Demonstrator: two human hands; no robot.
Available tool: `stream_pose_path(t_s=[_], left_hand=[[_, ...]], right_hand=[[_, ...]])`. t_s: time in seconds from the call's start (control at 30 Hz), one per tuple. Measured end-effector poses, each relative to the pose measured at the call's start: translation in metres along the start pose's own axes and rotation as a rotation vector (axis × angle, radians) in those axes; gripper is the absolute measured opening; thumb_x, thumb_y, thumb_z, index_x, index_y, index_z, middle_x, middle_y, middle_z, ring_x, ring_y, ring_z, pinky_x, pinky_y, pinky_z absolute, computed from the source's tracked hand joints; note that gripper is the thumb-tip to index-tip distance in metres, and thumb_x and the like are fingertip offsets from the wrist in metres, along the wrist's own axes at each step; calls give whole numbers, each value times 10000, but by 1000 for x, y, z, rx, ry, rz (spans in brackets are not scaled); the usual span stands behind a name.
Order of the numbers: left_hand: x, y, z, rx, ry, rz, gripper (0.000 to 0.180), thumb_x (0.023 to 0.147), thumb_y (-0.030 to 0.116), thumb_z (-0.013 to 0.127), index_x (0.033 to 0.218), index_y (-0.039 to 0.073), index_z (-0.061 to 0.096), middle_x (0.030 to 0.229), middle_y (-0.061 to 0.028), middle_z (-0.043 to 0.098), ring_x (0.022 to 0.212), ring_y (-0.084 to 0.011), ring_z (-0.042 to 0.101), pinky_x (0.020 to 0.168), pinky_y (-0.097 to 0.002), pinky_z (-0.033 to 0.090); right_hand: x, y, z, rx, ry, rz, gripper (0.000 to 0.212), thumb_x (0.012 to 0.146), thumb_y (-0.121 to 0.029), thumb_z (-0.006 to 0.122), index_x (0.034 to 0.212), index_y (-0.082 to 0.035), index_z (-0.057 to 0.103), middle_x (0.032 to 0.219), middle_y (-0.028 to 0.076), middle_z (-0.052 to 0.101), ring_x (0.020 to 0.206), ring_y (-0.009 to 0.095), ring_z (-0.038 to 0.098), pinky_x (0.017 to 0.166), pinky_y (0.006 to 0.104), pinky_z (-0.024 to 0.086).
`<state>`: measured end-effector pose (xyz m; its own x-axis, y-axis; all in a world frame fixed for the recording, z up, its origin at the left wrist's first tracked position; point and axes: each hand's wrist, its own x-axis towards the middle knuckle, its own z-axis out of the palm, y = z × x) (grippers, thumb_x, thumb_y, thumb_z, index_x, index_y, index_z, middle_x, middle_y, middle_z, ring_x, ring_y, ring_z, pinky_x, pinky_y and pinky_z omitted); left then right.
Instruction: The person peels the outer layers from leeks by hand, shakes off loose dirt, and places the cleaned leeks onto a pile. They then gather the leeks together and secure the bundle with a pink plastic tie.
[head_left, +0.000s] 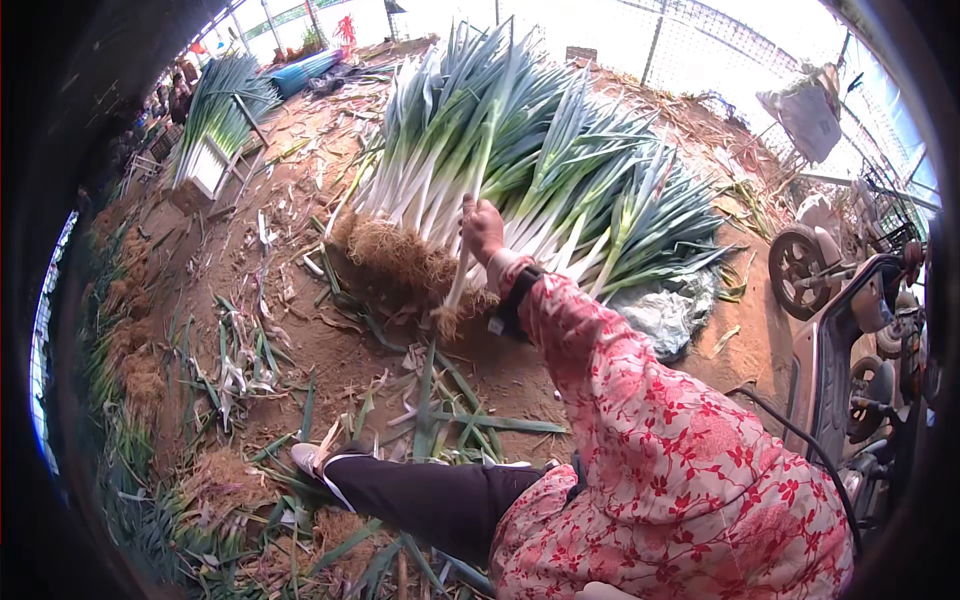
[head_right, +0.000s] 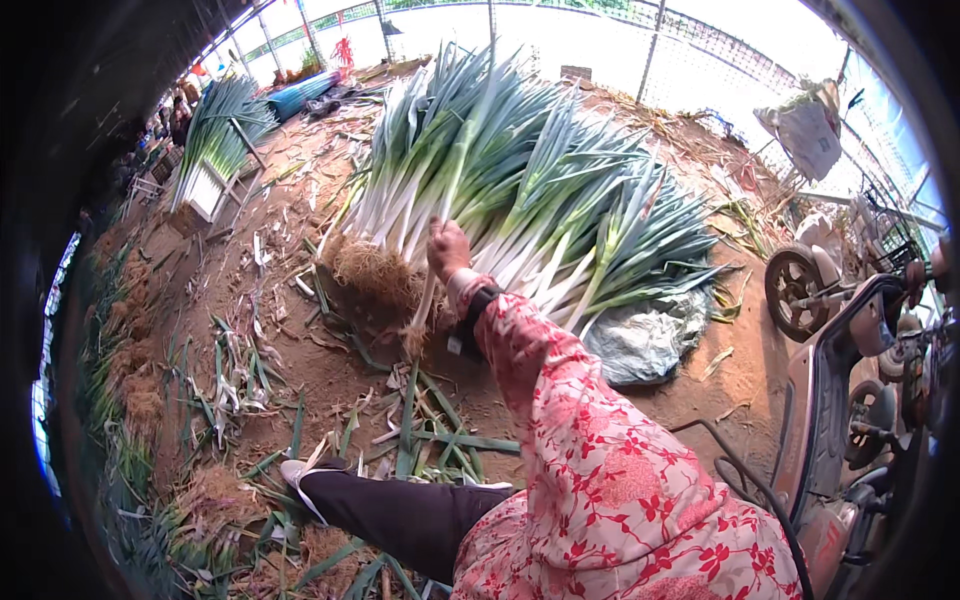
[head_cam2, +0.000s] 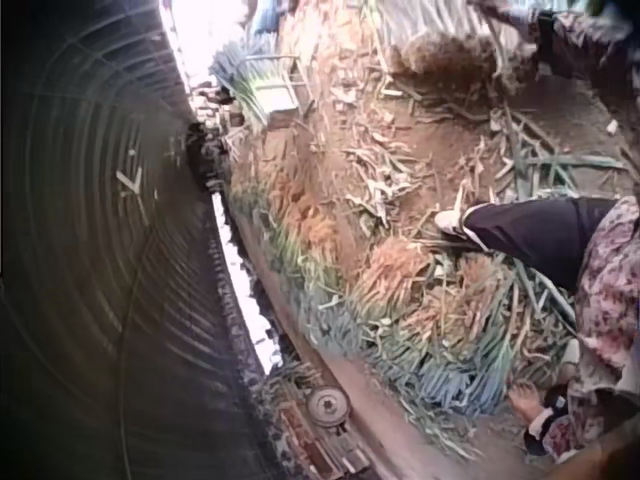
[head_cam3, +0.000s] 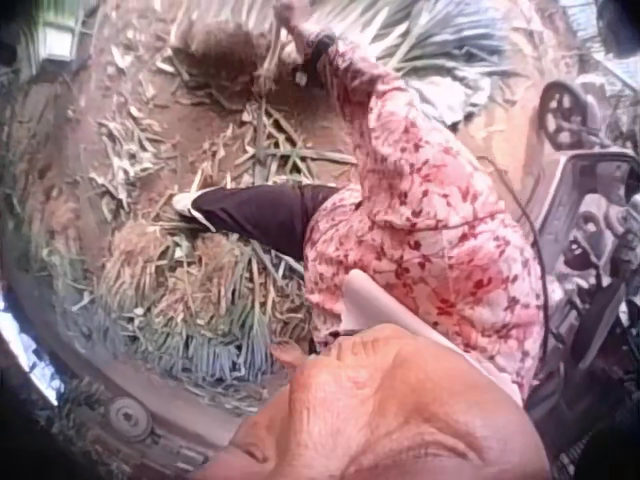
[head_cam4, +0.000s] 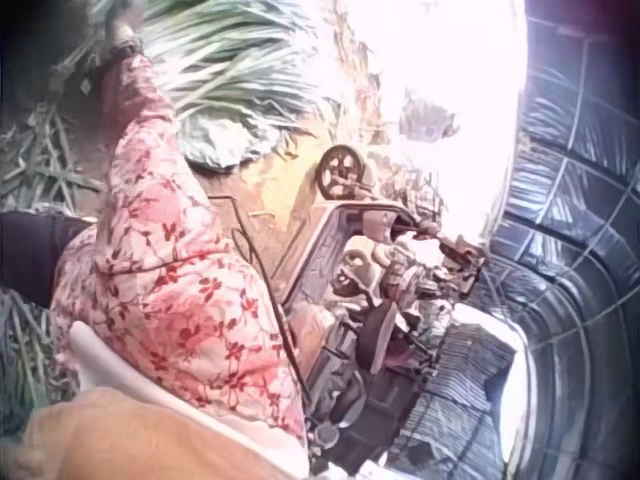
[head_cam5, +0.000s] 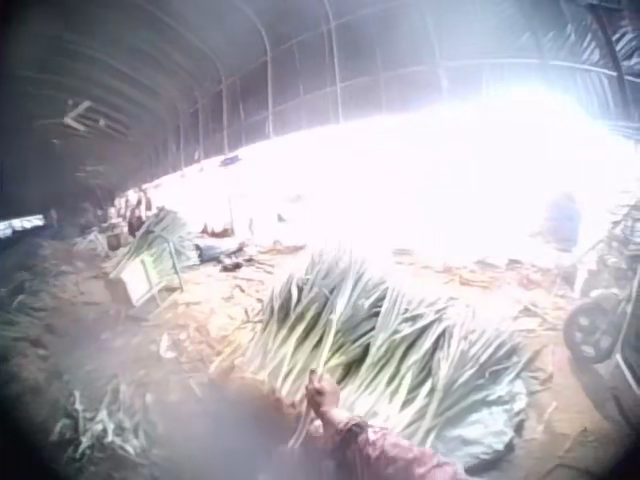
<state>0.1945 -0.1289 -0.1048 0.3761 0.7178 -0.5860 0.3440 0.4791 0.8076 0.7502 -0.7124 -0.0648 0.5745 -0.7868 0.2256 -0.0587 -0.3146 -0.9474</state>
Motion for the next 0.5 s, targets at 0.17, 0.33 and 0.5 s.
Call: stream_pose_path(t_s=[0.17, 0.33, 0.5], left_hand=[[-7, 5, -3, -27, 76, 0, 404, 856, 299, 351, 1138, 31, 463, 1160, -86, 496, 1106, -241, 410, 951, -380, 285], [-7, 10, 3, -67, 96, -23, 399, 862, 295, 330, 1140, 37, 452, 1172, -67, 489, 1130, -241, 387, 972, -391, 261], [-11, 33, -46, -230, 221, 16, 394, 867, 290, 308, 1143, 42, 442, 1183, -48, 483, 1154, -240, 365, 992, -402, 237]], right_hand=[[-16, 43, -21, -440, -131, 154, 325, 773, -245, 476, 852, 57, 569, 838, 256, 588, 816, 341, 589, 704, 384, 463], [-91, 145, -8, -402, -467, 437, 171, 742, -115, 490, 671, -10, 606, 594, 88, 580, 504, 193, 564, 431, 309, 447], [-180, 9, 64, 106, -922, 394, 159, 701, -82, 486, 596, 15, 557, 518, 83, 539, 434, 189, 532, 404, 313, 425]])
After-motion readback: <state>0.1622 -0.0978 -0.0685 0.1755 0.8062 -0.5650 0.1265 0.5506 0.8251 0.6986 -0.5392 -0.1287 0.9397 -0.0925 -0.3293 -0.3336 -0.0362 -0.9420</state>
